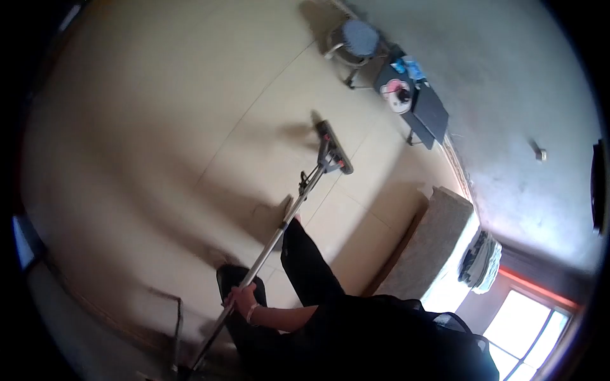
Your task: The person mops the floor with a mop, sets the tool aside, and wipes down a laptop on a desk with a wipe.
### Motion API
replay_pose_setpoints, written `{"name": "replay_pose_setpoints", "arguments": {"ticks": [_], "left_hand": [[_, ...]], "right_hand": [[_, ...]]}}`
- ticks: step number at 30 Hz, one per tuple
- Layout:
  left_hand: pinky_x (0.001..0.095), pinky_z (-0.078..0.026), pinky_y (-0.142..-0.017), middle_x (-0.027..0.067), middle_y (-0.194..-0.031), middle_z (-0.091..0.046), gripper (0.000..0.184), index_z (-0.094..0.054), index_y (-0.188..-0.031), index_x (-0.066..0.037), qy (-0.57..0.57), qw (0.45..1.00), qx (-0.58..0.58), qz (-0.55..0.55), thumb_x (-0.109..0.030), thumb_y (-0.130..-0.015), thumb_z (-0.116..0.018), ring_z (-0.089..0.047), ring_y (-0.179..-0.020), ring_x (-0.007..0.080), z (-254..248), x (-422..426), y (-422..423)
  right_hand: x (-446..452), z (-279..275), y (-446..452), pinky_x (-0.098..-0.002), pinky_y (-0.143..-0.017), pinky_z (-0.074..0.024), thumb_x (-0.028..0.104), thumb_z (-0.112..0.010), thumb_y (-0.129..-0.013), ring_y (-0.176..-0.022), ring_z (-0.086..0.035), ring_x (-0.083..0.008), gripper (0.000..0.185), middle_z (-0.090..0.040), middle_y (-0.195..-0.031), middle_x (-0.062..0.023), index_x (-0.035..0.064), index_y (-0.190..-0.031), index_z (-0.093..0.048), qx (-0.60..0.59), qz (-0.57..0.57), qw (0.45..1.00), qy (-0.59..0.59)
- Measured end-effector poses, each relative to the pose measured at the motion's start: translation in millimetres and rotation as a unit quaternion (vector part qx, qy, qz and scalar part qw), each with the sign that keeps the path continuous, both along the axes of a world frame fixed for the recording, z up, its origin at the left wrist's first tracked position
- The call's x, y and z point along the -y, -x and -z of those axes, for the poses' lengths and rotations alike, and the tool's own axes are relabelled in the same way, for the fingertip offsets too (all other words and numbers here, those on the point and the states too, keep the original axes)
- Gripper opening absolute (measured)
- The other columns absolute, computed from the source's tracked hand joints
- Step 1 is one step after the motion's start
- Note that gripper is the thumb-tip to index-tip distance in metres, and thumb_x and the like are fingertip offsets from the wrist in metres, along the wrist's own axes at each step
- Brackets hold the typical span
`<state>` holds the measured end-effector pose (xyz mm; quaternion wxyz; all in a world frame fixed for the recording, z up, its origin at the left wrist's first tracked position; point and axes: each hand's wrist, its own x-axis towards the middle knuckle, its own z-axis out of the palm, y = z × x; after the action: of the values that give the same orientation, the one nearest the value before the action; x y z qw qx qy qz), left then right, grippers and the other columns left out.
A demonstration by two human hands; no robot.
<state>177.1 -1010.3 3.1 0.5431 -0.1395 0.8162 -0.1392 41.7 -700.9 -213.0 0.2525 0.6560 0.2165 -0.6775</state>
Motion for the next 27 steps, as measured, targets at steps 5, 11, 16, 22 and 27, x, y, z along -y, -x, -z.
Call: {"name": "replay_pose_setpoints", "arguments": {"ticks": [5, 11, 16, 22, 27], "left_hand": [[0.0379, -0.038, -0.054, 0.0082, -0.065, -0.051, 0.023, -0.051, -0.082, -0.008, -0.084, 0.963, -0.248, 0.065, -0.011, -0.059, -0.054, -0.051, -0.061, 0.0278, 89.8, 6.1, -25.5], [0.0362, -0.042, -0.054, 0.0094, -0.077, -0.054, 0.034, -0.046, -0.089, -0.008, -0.392, 0.916, -0.023, -0.082, -0.033, -0.068, -0.054, -0.054, -0.066, 0.0256, 163.0, -170.0, 110.9], [0.0348, -0.042, -0.046, 0.0082, -0.068, -0.052, 0.023, -0.043, -0.082, -0.005, -0.476, 0.874, -0.094, -0.012, -0.026, -0.074, -0.047, -0.054, -0.053, 0.0221, 213.7, -308.7, 147.1], [0.0299, -0.042, -0.039, 0.0042, -0.056, -0.049, 0.023, -0.04, -0.072, -0.007, -0.486, 0.842, -0.231, -0.04, -0.022, -0.068, -0.057, -0.053, -0.043, 0.0184, 236.7, -433.1, 192.8], [0.0296, -0.042, -0.039, 0.0046, -0.056, -0.049, 0.024, -0.041, -0.071, -0.006, -0.462, 0.847, -0.26, -0.027, -0.023, -0.068, -0.057, -0.054, -0.044, 0.0189, 253.2, -496.3, 210.1]], "right_hand": [[-30.7, 34.6, 8.6, -0.0415, -0.05, -0.046, 0.003, -0.04, -0.075, -0.05, -0.048, -0.0264, 0.008, -0.043, -0.06, -0.0135, 0.0016, -0.073, -0.032, -0.136, -0.066, 0.987, -0.064], [-185.4, 120.0, 40.4, -0.0327, -0.037, -0.0398, 0.007, -0.039, -0.072, -0.038, -0.043, -0.0218, 0.015, -0.039, -0.047, -0.0096, 0.0024, -0.058, -0.039, -0.166, -0.135, 0.932, -0.293], [-346.0, 169.9, 88.8, -0.031, -0.032, -0.0353, 0.007, -0.045, -0.068, -0.033, -0.038, -0.0182, 0.014, -0.036, -0.043, -0.0065, 0.0037, -0.057, -0.038, -0.137, -0.109, 0.903, -0.392], [-470.7, 188.3, 149.4, -0.0276, -0.033, -0.0306, 0.008, -0.047, -0.068, -0.033, -0.034, -0.0157, 0.02, -0.034, -0.042, -0.0035, 0.0073, -0.051, -0.037, -0.18, -0.081, 0.903, -0.383], [-522.8, 198.7, 185.0, -0.0264, -0.032, -0.0303, 0.005, -0.048, -0.07, -0.034, -0.032, -0.012, 0.022, -0.033, -0.044, -0.0024, 0.0073, -0.054, -0.033, -0.175, -0.045, 0.913, -0.366]]}}
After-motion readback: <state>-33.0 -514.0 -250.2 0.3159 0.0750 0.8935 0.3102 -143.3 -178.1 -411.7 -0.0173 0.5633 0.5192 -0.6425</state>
